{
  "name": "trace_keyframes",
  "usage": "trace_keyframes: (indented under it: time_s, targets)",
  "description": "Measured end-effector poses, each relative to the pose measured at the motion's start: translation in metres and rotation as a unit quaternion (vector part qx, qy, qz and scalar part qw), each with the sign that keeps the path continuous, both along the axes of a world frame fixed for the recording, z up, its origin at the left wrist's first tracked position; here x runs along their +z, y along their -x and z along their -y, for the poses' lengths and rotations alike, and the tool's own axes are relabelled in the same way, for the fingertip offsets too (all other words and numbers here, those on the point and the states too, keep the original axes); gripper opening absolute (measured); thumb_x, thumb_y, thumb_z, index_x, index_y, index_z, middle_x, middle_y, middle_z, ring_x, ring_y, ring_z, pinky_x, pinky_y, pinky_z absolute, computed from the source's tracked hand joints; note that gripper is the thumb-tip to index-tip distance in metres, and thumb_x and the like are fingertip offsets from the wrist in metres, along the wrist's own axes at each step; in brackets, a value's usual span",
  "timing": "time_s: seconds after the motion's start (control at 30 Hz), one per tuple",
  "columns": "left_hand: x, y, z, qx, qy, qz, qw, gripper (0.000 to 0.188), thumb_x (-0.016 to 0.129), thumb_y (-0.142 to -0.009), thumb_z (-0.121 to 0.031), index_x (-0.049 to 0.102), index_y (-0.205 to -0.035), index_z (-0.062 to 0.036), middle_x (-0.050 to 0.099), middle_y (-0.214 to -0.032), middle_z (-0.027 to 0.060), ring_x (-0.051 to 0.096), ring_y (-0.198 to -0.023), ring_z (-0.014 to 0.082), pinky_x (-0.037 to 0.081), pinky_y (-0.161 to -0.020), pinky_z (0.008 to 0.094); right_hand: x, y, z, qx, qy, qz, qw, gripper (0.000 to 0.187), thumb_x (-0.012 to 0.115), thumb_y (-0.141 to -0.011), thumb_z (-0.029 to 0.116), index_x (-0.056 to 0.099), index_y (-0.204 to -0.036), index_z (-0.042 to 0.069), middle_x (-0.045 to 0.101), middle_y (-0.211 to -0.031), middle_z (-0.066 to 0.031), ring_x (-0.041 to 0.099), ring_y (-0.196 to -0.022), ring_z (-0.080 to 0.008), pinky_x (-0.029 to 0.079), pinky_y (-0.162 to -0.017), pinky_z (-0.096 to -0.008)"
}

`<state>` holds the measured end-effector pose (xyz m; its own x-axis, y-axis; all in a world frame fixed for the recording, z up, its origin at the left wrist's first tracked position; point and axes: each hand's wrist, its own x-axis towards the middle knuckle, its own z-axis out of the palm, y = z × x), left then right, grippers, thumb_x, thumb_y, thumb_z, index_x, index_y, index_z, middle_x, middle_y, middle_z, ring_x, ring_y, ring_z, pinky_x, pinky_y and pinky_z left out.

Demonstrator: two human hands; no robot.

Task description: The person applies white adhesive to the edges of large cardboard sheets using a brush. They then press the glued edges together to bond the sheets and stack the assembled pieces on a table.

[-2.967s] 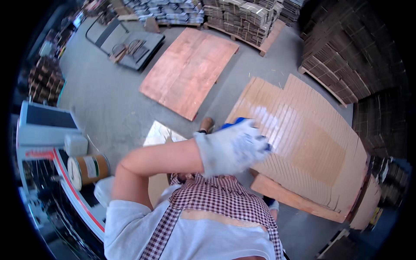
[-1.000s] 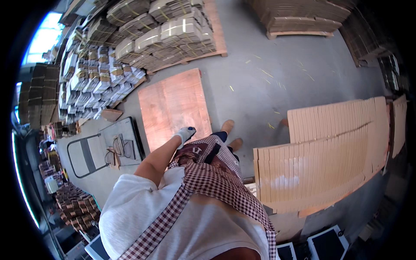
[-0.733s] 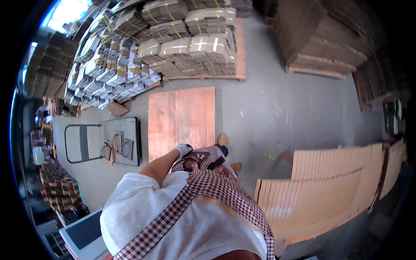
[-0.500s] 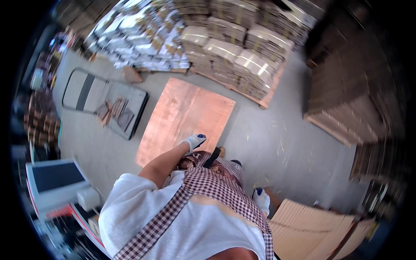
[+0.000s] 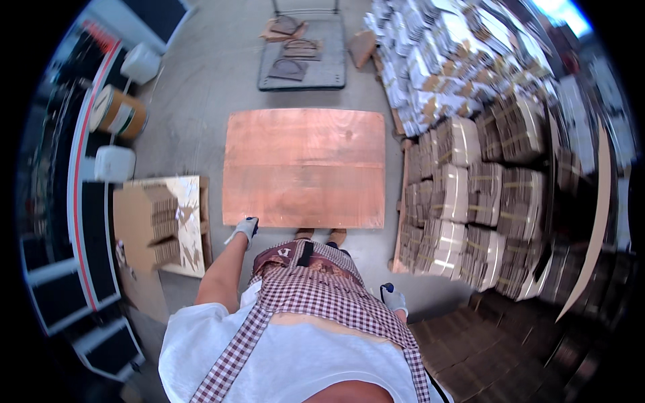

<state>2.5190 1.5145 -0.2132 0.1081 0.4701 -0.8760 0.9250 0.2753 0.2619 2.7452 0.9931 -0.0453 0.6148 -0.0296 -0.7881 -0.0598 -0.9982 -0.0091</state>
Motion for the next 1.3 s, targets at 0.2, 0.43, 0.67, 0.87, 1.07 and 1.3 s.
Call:
trace_keyframes:
  time_s: [0.2,0.43,0.67,0.87,1.07,1.3]
  targets:
    - [0.038,0.041,0.110,0.222,0.038,0.094,0.970,0.023,0.056,-0.090,-0.035,0.064,-0.104,-0.0174,0.064,-0.079,-0.0006,0.055,-0.060,0.0098,0.038,-0.048,0.0250,-0.063,-0.077,0.025,-0.243,-0.205,-0.125,0.940,0.025,0.058,-0.088,0.034,0.067,-0.090,0.011,0.061,-0.072,-0.0039,0.055,-0.056,-0.0101,0.045,-0.046,-0.0275]
    - [0.016,0.116,0.235,0.308,0.027,0.068,0.949,0.028,0.058,-0.088,-0.033,0.067,-0.103,-0.0108,0.063,-0.076,0.0012,0.055,-0.063,0.0122,0.046,-0.059,0.0290,-0.007,-0.103,-0.079,0.014,-0.167,-0.172,0.971,0.020,0.057,-0.091,0.029,0.065,-0.092,0.011,0.063,-0.073,-0.0022,0.055,-0.056,-0.0108,0.042,-0.046,-0.0265]
    - [0.043,0.116,0.301,0.544,0.001,0.137,0.828,0.028,0.059,-0.088,-0.033,0.067,-0.107,-0.0123,0.064,-0.077,0.0013,0.055,-0.061,0.0109,0.045,-0.056,0.0270,-0.059,-0.169,-0.114,0.004,-0.154,-0.297,0.942,0.021,0.055,-0.090,0.029,0.061,-0.088,0.008,0.060,-0.069,-0.0019,0.055,-0.058,-0.0143,0.045,-0.052,-0.0289]
    - [0.015,0.091,0.377,0.654,0.000,0.158,0.740,0.023,0.060,-0.089,-0.033,0.064,-0.102,-0.0138,0.065,-0.079,0.0040,0.057,-0.058,0.0136,0.042,-0.048,0.0275,-0.056,-0.224,-0.160,0.076,-0.174,-0.265,0.945,0.021,0.055,-0.089,0.029,0.060,-0.092,0.009,0.064,-0.080,-0.0048,0.052,-0.057,-0.0138,0.043,-0.048,-0.0287]
    - [0.009,0.057,0.423,0.687,0.000,0.169,0.706,0.023,0.060,-0.088,-0.030,0.064,-0.101,-0.0105,0.065,-0.080,0.0069,0.057,-0.060,0.0159,0.045,-0.053,0.0290,-0.079,-0.272,-0.149,0.495,-0.186,-0.235,0.816,0.031,0.058,-0.088,0.036,0.058,-0.097,0.007,0.064,-0.083,-0.0087,0.061,-0.072,-0.0203,0.048,-0.059,-0.0334]
    - [0.003,0.037,0.455,0.703,0.002,0.149,0.696,0.027,0.057,-0.091,-0.034,0.062,-0.104,-0.0117,0.066,-0.087,0.0061,0.060,-0.068,0.0183,0.049,-0.059,0.0351,-0.101,-0.280,-0.176,0.797,-0.228,-0.187,0.527,0.047,0.064,-0.078,0.049,0.055,-0.100,0.009,0.063,-0.101,-0.0184,0.058,-0.094,-0.0418,0.048,-0.080,-0.0467]
